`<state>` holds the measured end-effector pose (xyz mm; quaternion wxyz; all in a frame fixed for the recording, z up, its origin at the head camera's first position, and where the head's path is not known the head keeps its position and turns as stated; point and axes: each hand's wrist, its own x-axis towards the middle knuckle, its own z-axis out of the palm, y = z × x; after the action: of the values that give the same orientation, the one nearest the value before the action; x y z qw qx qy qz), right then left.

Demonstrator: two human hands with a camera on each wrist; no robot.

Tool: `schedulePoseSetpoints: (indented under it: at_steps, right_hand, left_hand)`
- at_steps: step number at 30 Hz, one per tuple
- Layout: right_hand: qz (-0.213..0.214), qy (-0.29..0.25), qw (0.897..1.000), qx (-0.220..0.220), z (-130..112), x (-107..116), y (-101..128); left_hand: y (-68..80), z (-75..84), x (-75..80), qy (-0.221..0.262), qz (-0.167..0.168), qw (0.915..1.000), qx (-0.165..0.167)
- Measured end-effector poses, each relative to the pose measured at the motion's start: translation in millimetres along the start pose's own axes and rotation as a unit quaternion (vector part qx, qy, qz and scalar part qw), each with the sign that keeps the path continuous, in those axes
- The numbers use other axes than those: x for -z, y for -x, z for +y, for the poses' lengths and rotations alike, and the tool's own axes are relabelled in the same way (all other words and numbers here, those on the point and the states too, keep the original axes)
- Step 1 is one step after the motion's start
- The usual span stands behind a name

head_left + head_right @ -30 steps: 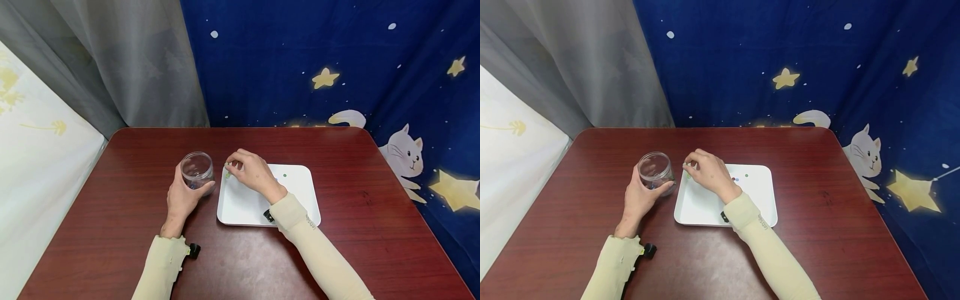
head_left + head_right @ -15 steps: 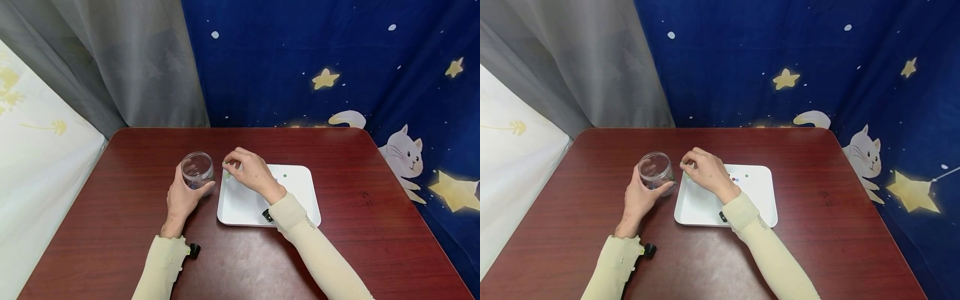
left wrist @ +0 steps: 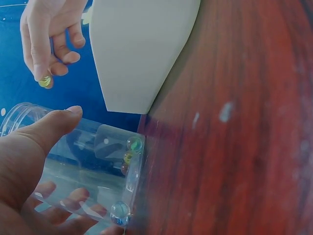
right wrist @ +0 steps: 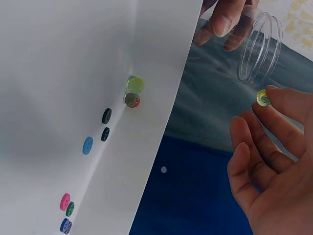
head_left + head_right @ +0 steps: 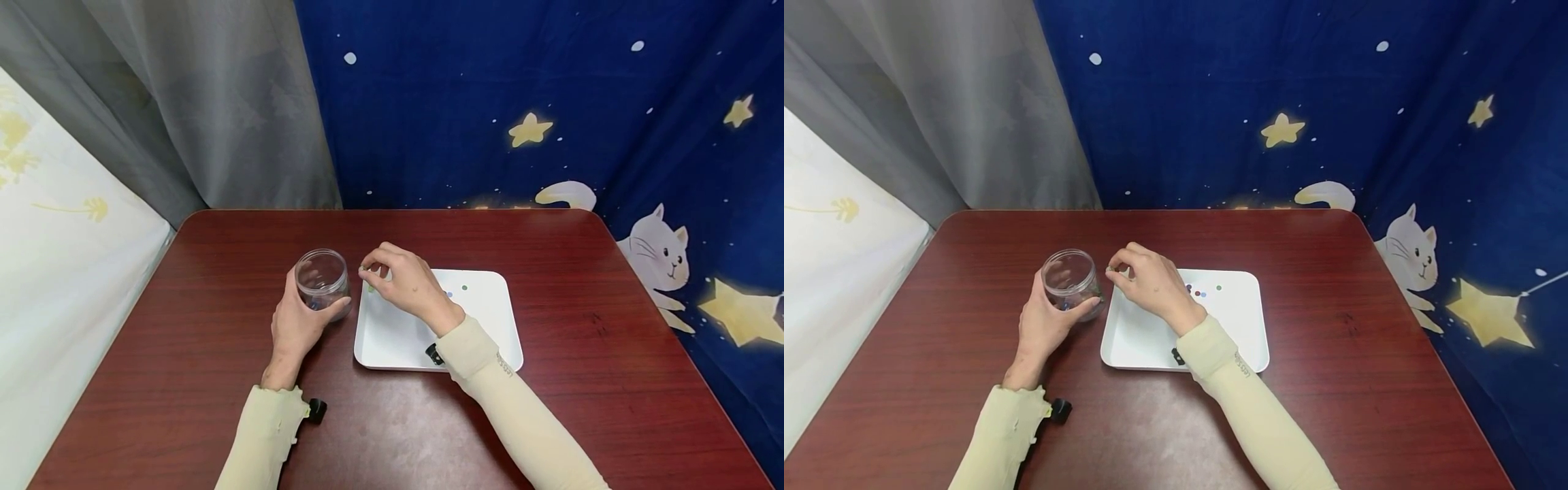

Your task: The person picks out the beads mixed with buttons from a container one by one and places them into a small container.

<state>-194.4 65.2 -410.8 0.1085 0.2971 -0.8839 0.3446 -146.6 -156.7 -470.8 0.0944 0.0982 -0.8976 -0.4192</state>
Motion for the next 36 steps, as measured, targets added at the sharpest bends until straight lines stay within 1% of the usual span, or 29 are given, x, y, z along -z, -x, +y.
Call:
schedulePoseSetpoints:
  at_steps: [12, 22, 36]
  right_hand:
    - [0.017, -0.018, 0.999, 0.024, -4.3, 0.4, -1.7]
    - [0.015, -0.017, 0.999, 0.032, -7.5, -1.4, -2.9]
    - [0.024, -0.035, 0.998, 0.05, -11.4, -3.6, -6.1]
  left_hand:
    - [-0.1, 1.5, 0.5, -0.004, 0.002, 1.0, -0.002]
    - [1.3, 0.0, 1.3, -0.003, -0.004, 1.0, 0.001]
    - [0.3, 1.5, 0.7, -0.003, -0.004, 1.0, 0.001]
